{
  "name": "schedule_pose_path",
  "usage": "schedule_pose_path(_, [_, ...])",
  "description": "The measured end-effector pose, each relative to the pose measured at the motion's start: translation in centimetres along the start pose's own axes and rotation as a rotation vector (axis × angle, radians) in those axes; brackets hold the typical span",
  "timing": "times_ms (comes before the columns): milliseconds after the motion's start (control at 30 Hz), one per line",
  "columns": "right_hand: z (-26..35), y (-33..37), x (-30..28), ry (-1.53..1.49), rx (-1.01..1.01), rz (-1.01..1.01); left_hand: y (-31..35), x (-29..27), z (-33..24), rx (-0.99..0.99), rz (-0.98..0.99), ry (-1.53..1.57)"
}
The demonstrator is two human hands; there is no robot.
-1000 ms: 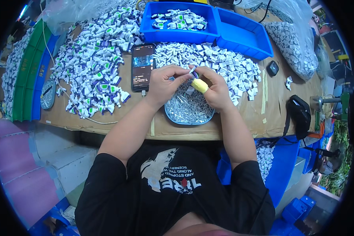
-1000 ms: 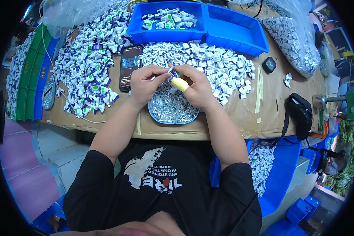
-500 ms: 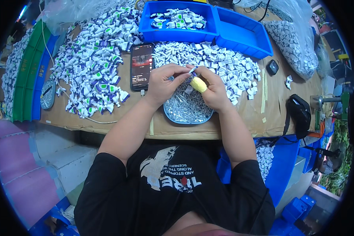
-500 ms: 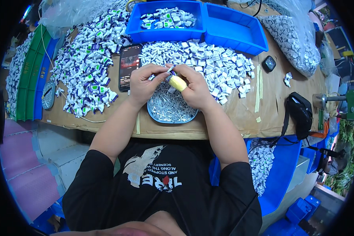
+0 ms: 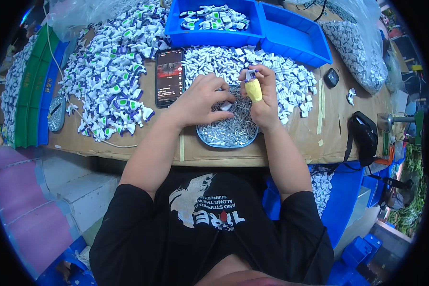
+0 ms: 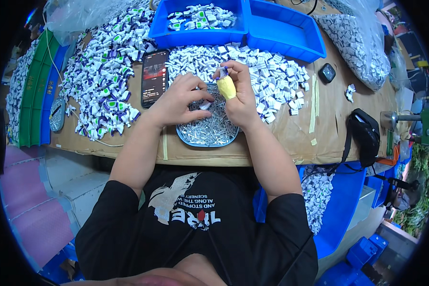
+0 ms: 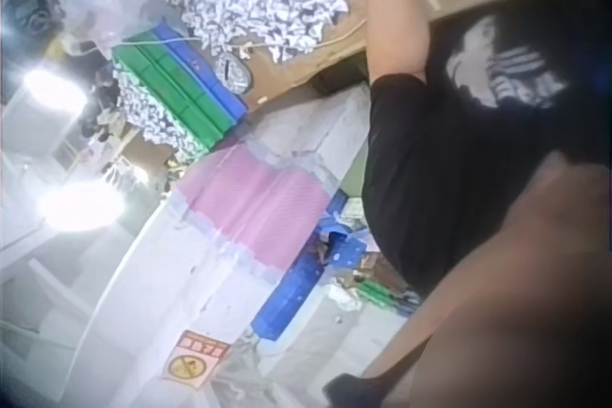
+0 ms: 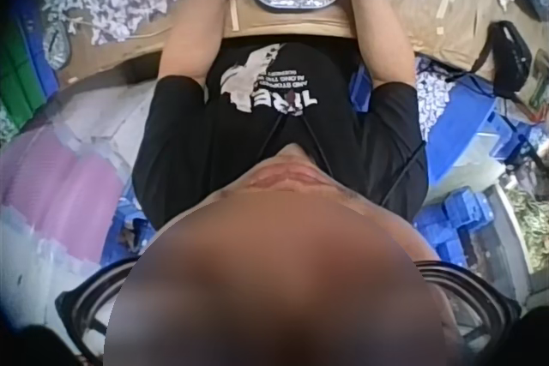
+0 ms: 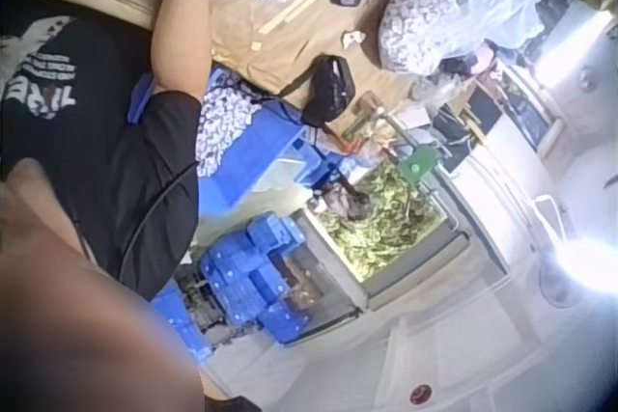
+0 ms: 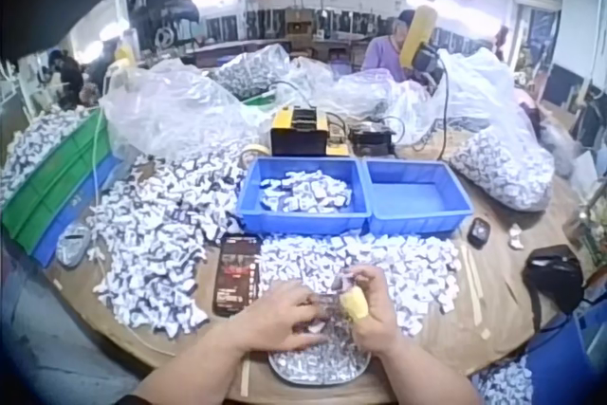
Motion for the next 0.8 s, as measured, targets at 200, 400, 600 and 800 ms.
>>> schedule_pose_path(200, [0.1,0.0,0.0,-0.033,-0.002,-0.01,0.1,-0.5,0.4,-0.024,0.041,0.08])
schedule_pose_path(400, [-0.2,0.0,-0.1,-0.044,0.034,-0.013,0.5,-1.0,0.5,-0.031,0.013,0.114])
schedule_pose_path(600, [0.3,-0.1,0.0,-0.049,0.031,-0.032,0.4,-1.2,0.7,0.013,-0.038,0.249])
schedule_pose_path(800, [0.0,0.1,0.0,-0.067,0.007,-0.005,0.4,0.5,1.1,-0.228,-0.41,0.894])
Point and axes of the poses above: each hand's wrist, its own y-axis away from the middle knuckle, its own x-axis out of the palm, z = x × y, the point moved 2 cm from there along -y, towards the middle knuckle, and after that the axes turned 12 degrees about y, right-handed, at the moved point
